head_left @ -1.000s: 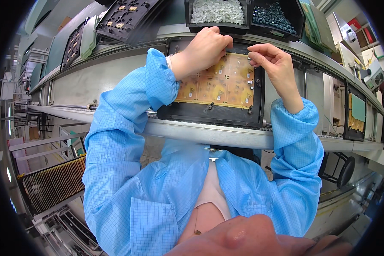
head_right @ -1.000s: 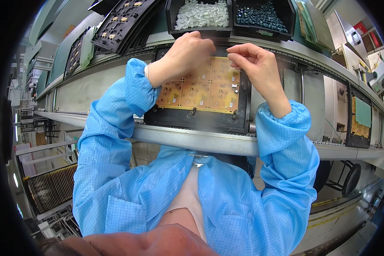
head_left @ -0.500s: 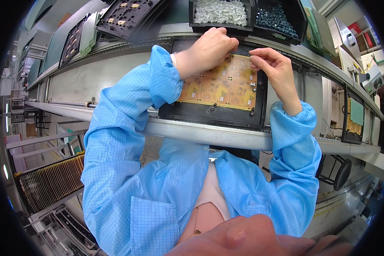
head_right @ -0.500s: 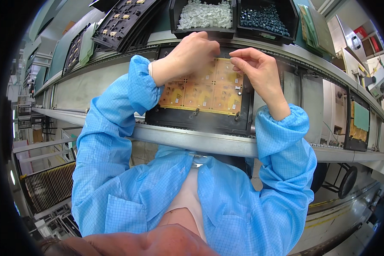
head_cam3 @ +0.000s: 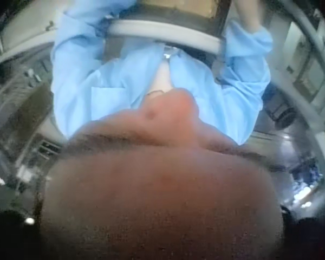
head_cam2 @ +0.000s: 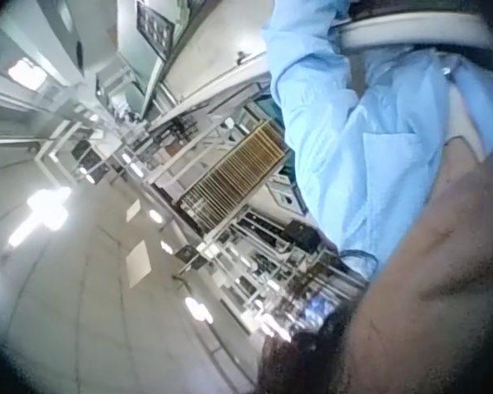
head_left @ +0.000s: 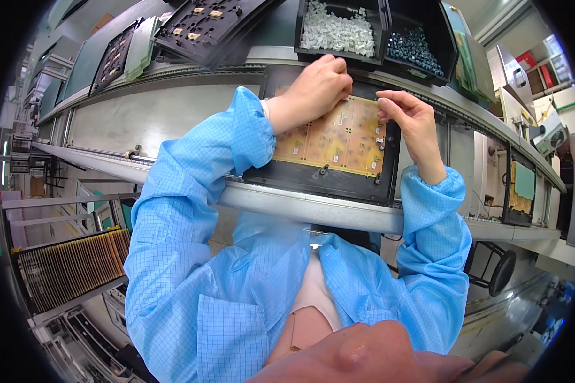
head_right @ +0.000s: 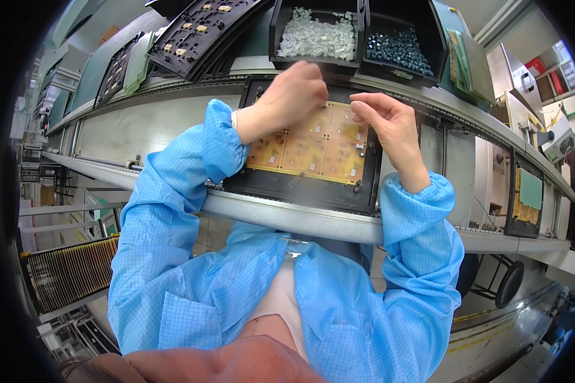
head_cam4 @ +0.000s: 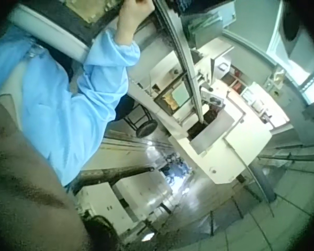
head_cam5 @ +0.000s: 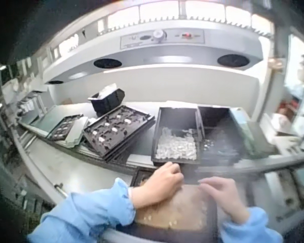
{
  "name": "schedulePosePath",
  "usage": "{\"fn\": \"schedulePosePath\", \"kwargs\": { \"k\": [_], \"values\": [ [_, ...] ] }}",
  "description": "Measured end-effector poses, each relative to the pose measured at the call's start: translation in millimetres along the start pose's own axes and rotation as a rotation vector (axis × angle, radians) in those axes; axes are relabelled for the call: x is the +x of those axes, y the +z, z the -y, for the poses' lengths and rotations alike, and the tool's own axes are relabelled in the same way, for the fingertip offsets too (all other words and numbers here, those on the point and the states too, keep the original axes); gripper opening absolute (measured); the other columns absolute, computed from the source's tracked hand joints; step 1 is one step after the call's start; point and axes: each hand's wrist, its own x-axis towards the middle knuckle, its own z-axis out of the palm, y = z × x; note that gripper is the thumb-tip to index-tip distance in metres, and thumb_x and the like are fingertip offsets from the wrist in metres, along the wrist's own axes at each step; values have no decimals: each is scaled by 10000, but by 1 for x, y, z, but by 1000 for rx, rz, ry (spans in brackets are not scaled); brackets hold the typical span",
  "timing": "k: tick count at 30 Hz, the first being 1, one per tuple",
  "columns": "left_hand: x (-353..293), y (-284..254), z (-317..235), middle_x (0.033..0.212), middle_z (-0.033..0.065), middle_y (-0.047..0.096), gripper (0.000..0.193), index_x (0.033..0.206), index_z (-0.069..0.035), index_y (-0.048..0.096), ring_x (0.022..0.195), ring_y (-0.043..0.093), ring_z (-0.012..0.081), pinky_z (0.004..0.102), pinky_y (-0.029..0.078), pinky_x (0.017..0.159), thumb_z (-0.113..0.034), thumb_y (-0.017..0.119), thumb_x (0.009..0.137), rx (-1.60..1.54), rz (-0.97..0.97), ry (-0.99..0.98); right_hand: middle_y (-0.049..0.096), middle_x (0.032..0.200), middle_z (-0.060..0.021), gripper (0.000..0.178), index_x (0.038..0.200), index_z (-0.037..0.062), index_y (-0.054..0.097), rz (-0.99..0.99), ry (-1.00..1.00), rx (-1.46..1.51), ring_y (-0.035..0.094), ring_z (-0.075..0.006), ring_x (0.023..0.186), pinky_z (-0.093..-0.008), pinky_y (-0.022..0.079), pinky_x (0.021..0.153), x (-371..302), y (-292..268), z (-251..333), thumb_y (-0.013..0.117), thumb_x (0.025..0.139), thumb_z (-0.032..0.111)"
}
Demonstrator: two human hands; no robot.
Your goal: Assembling small electronic components onto printed circuit boards at a factory workstation.
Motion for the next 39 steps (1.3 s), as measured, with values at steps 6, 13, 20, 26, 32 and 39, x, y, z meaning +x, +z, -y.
{"fn": "schedulePosePath", "kwargs": {
  "k": [6, 13, 20, 26, 32, 39],
  "values": [
    [46, -15, 34, 924, 66, 648, 46, 788, -88, 698, 946, 601, 264, 372, 488, 822, -86, 667, 755, 396, -107, -31, 690, 956, -77, 241, 1136, -21, 662, -4, 27, 118, 636, -108, 834, -234, 519, 769, 1, -3, 0, 630, 957, 138],
    [71, -2, 50, 885, 85, 670, 87, 802, -92, 687, 918, 632, 293, 391, 515, 779, -165, 640, 815, 417, 82, -110, 679, 966, -88, 244, 1143, -17, 633, 9, 218, 419, 629, -132, 823, -259, 535, 782, -7, -12, 4, 638, 949, 130],
    [68, -7, 62, 883, 103, 678, 59, 834, -48, 685, 791, 675, 291, 377, 547, 718, -84, 640, 826, 77, -148, -45, 693, 996, -110, 235, 1144, -28, 638, 52, 273, 364, 657, -139, 846, -254, 554, 764, -11, -10, 16, 634, 945, 97],
    [64, -8, 45, 856, 198, 615, 42, 800, -15, 604, 819, 637, 382, 466, 528, 719, -42, 592, 770, 51, -166, -69, 711, 935, -87, 192, 1091, -9, 677, 36, 224, -223, 653, -93, 784, -226, 534, 712, -1, 10, 21, 665, 917, 73],
    [57, -18, 32, 865, 182, 597, 49, 803, -20, 639, 821, 625, 385, 456, 527, 729, -51, 605, 786, 252, -279, -107, 686, 866, -44, 119, 981, 10, 721, 11, -112, -655, 621, -87, 745, -218, 492, 648, 4, 23, 9, 701, 869, 47],
    [39, -50, 29, 844, 168, 634, 96, 880, -33, 678, 798, 645, 344, 401, 525, 700, -49, 644, 791, -417, -384, -137, 616, 845, -61, 118, 949, 22, 735, -40, -205, -877, 605, -134, 748, -250, 495, 692, 12, 27, 7, 711, 834, 35]
  ]
}}
